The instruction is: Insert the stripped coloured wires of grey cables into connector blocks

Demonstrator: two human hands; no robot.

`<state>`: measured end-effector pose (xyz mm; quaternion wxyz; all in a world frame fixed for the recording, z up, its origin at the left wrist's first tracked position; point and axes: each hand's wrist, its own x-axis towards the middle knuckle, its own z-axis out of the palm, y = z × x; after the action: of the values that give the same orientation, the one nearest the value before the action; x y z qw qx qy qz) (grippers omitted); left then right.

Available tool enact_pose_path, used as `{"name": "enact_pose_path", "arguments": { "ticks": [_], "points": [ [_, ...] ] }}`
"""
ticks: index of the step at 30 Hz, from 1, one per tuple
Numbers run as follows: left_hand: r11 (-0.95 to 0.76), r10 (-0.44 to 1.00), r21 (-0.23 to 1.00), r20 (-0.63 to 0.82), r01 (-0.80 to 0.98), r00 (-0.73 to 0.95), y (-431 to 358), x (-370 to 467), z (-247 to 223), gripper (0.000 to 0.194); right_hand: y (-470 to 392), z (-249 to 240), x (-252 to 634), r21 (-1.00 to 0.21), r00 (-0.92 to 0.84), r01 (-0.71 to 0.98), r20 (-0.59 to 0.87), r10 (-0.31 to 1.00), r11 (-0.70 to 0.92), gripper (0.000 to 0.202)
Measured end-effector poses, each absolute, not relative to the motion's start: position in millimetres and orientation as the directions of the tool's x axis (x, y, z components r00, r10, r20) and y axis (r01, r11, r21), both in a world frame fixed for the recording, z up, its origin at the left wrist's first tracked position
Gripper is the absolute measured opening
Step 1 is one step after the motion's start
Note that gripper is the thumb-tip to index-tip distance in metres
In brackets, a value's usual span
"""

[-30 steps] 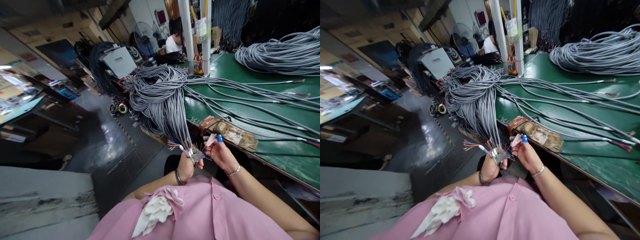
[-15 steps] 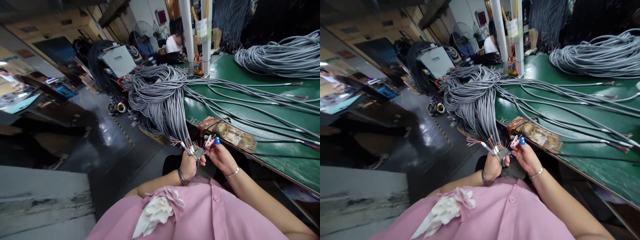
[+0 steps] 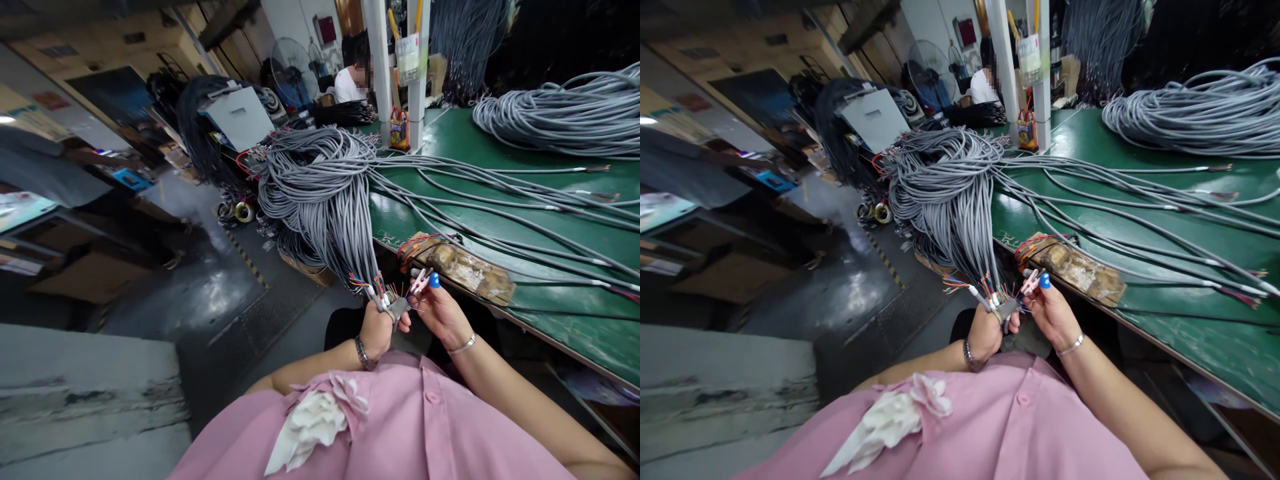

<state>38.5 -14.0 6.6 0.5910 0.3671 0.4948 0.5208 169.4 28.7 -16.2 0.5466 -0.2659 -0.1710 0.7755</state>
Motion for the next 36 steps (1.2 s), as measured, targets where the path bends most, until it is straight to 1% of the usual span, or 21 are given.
{"name": "enact_pose_path", "arguments": {
  "ticks": [5,8,10,13,16,19,21,24,27,29,32,34,36],
  "points": [
    [0.161,0.985,0.95,-0.171,-0.268,-0.013,-16.2,37.2,6.1,0.036,26.1,-18.6,168.9,-0.514,-0.304,-0.777,-0.201,0.931,-0.364,0.026],
    [0.159,0.986,0.949,-0.168,-0.274,-0.01,-18.7,34.5,4.8,0.038,24.6,-21.0,170.9,-0.491,-0.364,-0.769,-0.188,0.912,-0.408,0.032],
    [0.151,0.987,0.951,-0.16,-0.27,-0.012,-20.6,30.8,3.0,0.037,23.1,-22.3,174.3,-0.507,-0.428,-0.732,-0.176,0.886,-0.454,0.038],
    [0.14,0.99,0.96,-0.141,-0.244,0.016,-23.0,23.1,-0.7,0.036,19.6,-22.0,181.4,-0.581,-0.543,-0.617,-0.174,0.821,-0.531,0.042],
    [0.131,0.989,0.978,-0.118,-0.16,0.091,-24.9,16.5,-3.8,0.039,15.7,-17.7,186.6,-0.692,-0.598,-0.482,-0.189,0.779,-0.538,0.034],
    [0.128,0.984,0.989,-0.117,-0.073,0.135,-25.7,14.5,-2.0,0.041,13.0,-10.7,187.0,-0.794,-0.567,-0.395,-0.185,0.803,-0.463,0.019],
    [0.147,0.973,0.989,-0.141,-0.02,0.184,-24.8,15.5,2.8,0.04,11.9,-5.9,185.3,-0.84,-0.556,-0.356,-0.161,0.816,-0.409,0.018],
    [0.172,0.933,0.984,-0.179,0.052,0.312,-20.9,16.9,12.1,0.036,10.9,-1.2,182.0,-0.886,-0.566,-0.302,-0.131,0.814,-0.353,0.018],
    [0.194,0.897,0.977,-0.213,0.088,0.388,-16.1,15.7,17.4,0.034,10.9,-3.1,181.7,-0.917,-0.501,-0.28,-0.114,0.858,-0.285,0.015],
    [0.22,0.893,0.973,-0.229,0.069,0.388,-14.4,14.2,17.0,0.036,11.9,-8.5,184.6,-0.91,-0.468,-0.314,-0.098,0.878,-0.269,0.015],
    [0.249,0.929,0.964,-0.211,-0.092,0.302,-14.8,13.4,13.3,0.039,15.2,-19.2,192.8,-0.828,-0.51,-0.427,-0.112,0.853,-0.363,0.017],
    [0.238,0.958,0.945,-0.191,-0.224,0.214,-16.0,14.9,11.6,0.037,18.5,-24.3,197.8,-0.737,-0.519,-0.513,-0.141,0.843,-0.44,0.025],
    [0.217,0.972,0.929,-0.178,-0.3,0.151,-16.8,18.3,11.7,0.036,22.5,-25.9,199.2,-0.668,-0.496,-0.58,-0.164,0.853,-0.466,0.038]
  ]
}}
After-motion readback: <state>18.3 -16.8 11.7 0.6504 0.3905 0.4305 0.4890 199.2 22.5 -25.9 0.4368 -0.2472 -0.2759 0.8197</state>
